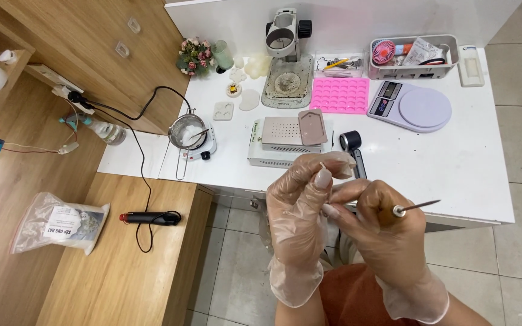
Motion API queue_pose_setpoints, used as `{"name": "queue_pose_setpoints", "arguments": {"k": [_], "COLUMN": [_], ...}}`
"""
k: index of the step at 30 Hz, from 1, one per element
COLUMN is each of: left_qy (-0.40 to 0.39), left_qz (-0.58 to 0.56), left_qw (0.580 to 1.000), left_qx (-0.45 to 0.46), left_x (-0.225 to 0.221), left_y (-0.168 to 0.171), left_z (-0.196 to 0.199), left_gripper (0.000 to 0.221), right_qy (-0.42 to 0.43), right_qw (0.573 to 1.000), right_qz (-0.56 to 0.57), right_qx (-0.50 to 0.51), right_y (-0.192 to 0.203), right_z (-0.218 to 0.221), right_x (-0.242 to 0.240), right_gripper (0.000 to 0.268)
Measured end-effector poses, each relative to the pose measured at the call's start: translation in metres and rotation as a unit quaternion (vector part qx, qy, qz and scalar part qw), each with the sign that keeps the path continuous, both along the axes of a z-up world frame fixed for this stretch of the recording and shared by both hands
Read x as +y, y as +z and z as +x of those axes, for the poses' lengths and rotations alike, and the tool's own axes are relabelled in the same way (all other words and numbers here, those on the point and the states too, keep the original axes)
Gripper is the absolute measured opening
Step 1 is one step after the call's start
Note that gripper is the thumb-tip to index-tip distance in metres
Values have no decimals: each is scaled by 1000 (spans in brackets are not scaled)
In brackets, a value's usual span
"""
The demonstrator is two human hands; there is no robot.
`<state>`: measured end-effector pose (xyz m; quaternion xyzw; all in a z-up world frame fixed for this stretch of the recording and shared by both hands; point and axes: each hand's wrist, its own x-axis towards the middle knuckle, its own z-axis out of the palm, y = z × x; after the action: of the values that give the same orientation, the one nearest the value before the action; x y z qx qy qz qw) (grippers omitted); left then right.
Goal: Cleaning and preparing a silicone candle mold using a small tool to remove wax residue.
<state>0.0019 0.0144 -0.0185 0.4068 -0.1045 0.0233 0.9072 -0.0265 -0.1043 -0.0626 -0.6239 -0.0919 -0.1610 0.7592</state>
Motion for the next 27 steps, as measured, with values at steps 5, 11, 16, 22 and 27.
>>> {"name": "queue_pose_setpoints", "arguments": {"k": [5, 11, 16, 22, 27], "left_qy": [41, 31, -43, -8, 15], "left_qz": [-25, -31, -29, 39, 60], "left_qw": [999, 999, 997, 998, 996], "left_qx": [-24, 19, 62, 41, 64], "left_x": [1, 5, 5, 4, 5], "left_y": [-10, -1, 5, 1, -4], "left_z": [9, 8, 6, 6, 9], "left_gripper": [15, 22, 29, 31, 30], "right_qy": [20, 46, 36, 43, 79], "right_qw": [1000, 975, 969, 961, 957], "right_qz": [15, 135, 142, 136, 142], "right_qx": [-1, 169, 199, 236, 239], "right_y": [6, 15, 14, 7, 7], "right_z": [-3, 2, 10, 11, 5], "right_x": [5, -1, -10, -16, -13], "right_gripper": [40, 39, 35, 36, 36]}}
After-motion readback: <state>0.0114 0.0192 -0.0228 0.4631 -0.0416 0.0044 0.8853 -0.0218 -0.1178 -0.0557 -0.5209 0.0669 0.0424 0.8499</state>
